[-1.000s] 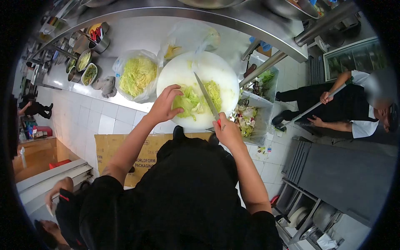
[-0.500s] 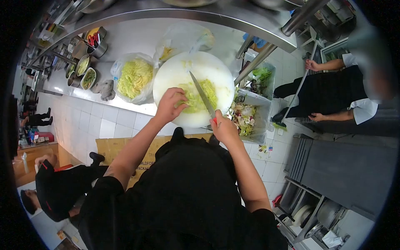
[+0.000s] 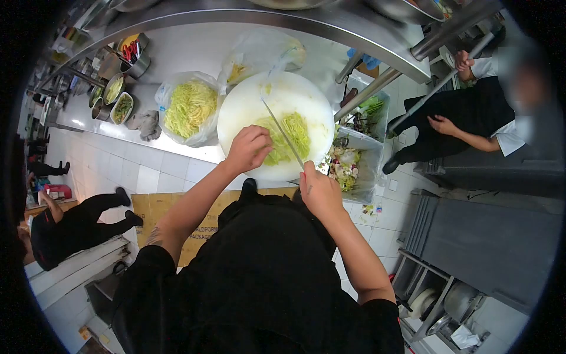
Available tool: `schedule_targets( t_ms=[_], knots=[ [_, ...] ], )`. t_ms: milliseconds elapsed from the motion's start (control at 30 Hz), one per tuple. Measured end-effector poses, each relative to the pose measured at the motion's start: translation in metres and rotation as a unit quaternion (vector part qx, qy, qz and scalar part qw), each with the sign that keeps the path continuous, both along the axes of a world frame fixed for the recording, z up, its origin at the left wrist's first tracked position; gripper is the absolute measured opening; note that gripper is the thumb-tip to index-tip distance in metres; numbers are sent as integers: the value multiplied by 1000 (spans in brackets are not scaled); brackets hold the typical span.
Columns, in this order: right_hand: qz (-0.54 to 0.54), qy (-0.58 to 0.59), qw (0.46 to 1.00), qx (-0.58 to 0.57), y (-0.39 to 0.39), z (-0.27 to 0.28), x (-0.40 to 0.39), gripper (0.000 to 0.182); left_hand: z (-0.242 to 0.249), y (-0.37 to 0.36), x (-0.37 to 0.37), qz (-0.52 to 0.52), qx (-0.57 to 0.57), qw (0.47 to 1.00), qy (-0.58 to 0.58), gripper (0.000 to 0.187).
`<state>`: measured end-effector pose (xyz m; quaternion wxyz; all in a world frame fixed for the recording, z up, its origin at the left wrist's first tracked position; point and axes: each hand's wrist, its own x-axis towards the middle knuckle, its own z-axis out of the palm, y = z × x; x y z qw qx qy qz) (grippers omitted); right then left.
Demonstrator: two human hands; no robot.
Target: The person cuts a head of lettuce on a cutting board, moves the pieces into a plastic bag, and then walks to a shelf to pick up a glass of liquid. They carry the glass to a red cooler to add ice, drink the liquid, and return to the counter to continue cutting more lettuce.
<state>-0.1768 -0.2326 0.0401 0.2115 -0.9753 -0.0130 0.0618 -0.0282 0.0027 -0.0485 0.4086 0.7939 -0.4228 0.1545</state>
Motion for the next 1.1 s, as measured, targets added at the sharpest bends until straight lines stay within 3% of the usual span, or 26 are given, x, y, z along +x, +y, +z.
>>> schedule_targets(
  t_ms=[133, 333, 733, 833, 1100],
  knots=[
    [-19, 1, 1000, 11, 0, 0, -4, 18, -8, -2, 1, 5, -28, 998, 57, 19],
    [-31, -25, 999, 23, 10, 0, -9, 18, -15, -4, -2, 43, -20, 998, 45, 16],
    [27, -36, 999, -23, 7, -23, 0, 16, 3, 11, 10, -56, 60, 996, 16, 27],
    [31, -44, 998, -30, 3, -32, -2, 16, -4, 9, 12, -56, 16, 998, 37, 25],
    [13, -11, 1000, -4, 0, -30, 0, 17, -5, 8, 10, -61, 31, 996, 63, 22]
  ],
)
